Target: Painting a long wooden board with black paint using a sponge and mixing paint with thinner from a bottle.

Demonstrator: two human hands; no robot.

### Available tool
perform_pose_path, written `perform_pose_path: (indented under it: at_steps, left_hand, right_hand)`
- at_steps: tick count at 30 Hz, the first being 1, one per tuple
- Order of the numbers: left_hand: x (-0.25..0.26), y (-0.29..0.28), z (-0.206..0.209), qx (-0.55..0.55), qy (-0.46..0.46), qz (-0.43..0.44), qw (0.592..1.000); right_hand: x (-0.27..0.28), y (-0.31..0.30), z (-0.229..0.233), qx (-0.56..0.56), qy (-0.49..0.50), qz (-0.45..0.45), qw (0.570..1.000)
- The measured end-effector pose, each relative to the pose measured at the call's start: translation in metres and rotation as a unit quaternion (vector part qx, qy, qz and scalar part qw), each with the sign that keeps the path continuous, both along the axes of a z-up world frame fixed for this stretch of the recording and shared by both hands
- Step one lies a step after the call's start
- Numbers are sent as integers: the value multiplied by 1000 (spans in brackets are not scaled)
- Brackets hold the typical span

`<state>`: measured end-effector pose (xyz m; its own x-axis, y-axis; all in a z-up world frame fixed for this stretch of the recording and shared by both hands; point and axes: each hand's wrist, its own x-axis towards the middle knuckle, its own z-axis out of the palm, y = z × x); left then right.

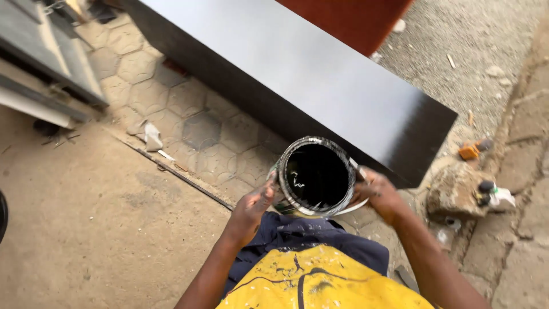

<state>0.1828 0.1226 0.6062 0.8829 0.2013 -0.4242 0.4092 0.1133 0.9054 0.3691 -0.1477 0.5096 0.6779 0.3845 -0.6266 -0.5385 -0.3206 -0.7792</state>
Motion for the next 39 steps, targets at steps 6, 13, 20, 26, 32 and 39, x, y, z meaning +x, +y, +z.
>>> perform_pose_path:
  at_steps: [6,13,20,26,32,39]
  left_hand:
    - [62,-46,-37,17,-26,-24,999]
    - [126,-86,-16,33,-20,-14,999]
    - [149,-102,-47,-45,-4,11,999]
    - [194,-131,-36,-36,15,28,999]
    - [209,-130,-55,-9,84,-44,995]
    - [241,-149,-57,-52,135,94,985]
  right_hand:
    - [64,-24,15,19,-39,-79,996]
    - [154,-79,18,-20,-71,-32,997]
    - [165,-110,31,-36,6,-7,999]
    - [181,-120,-16,37,10,-36,999]
    - [181,-153,13,-77,31,-11,997]
    - [170,-158,13,-160,85,-17,983]
